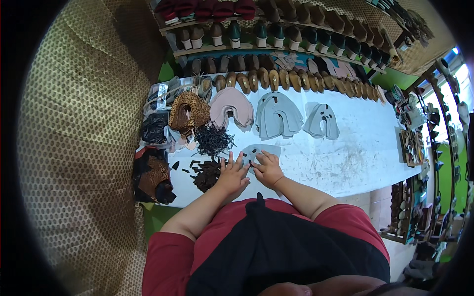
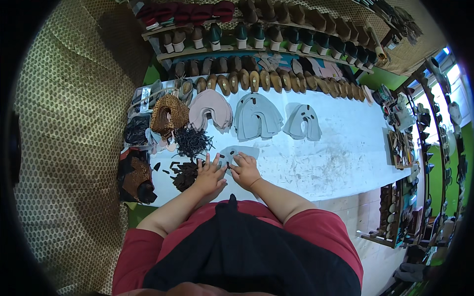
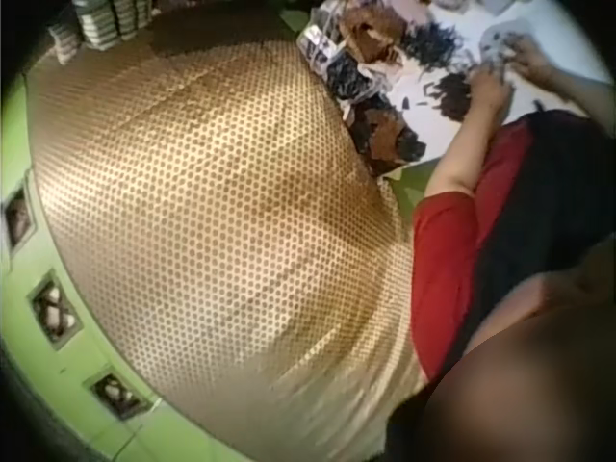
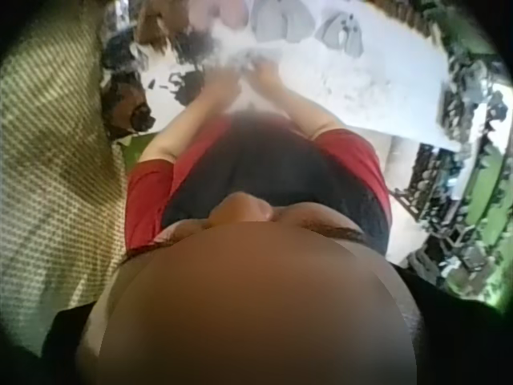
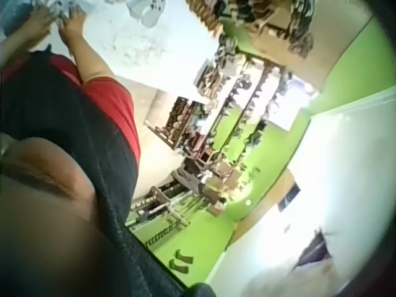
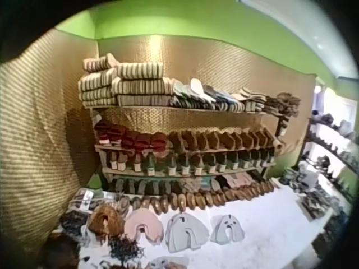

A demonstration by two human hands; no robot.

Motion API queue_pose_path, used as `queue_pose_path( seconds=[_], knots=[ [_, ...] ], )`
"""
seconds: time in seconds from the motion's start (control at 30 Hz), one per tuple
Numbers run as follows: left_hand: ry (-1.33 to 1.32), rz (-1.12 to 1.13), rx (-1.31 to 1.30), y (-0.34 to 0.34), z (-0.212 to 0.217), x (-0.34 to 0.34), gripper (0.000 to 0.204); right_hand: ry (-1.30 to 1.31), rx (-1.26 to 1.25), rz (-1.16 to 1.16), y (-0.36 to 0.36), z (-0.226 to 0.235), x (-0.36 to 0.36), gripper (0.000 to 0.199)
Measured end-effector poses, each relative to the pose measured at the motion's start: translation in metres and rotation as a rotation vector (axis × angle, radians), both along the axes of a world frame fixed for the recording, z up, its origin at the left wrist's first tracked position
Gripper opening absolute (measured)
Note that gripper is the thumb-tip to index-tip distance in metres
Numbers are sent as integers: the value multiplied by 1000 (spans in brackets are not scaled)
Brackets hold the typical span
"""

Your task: Organizing and matching shoe insoles with upper components on a workbench in a shoe factory.

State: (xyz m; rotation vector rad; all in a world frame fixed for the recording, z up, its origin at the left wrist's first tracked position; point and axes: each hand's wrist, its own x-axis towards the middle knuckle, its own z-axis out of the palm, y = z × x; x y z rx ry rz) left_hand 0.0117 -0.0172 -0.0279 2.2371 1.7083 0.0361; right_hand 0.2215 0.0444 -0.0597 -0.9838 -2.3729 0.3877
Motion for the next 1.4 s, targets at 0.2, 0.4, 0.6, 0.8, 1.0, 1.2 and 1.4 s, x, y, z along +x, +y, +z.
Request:
queue_pose_path(
  seconds=[0.2, 0.4, 0.6, 0.8, 1.0, 1.2, 1.4],
  knots=[
    [5, -8, 7, -1, -1, -2, 59, 13, 7, 35, 0, 2, 1, 26],
    [-10, -6, 8, -1, -5, -1, 59, 30, 12, 71, 0, 6, 2, 24],
    [-46, 6, -6, 0, 0, 2, 62, 40, -40, 108, 2, 4, 5, 25],
    [-44, 54, -13, 8, -10, -2, 66, 5, -66, 45, 1, 11, 1, 38],
    [21, 184, 46, 23, -10, -1, 71, -101, -73, 33, 2, 12, -1, 39],
    [31, 213, 155, 41, -21, -8, 64, -91, -74, 80, 1, 13, -5, 36],
    [23, 241, -141, 74, 23, 8, 40, -160, -87, 11, 2, 9, -2, 37]
  ],
)
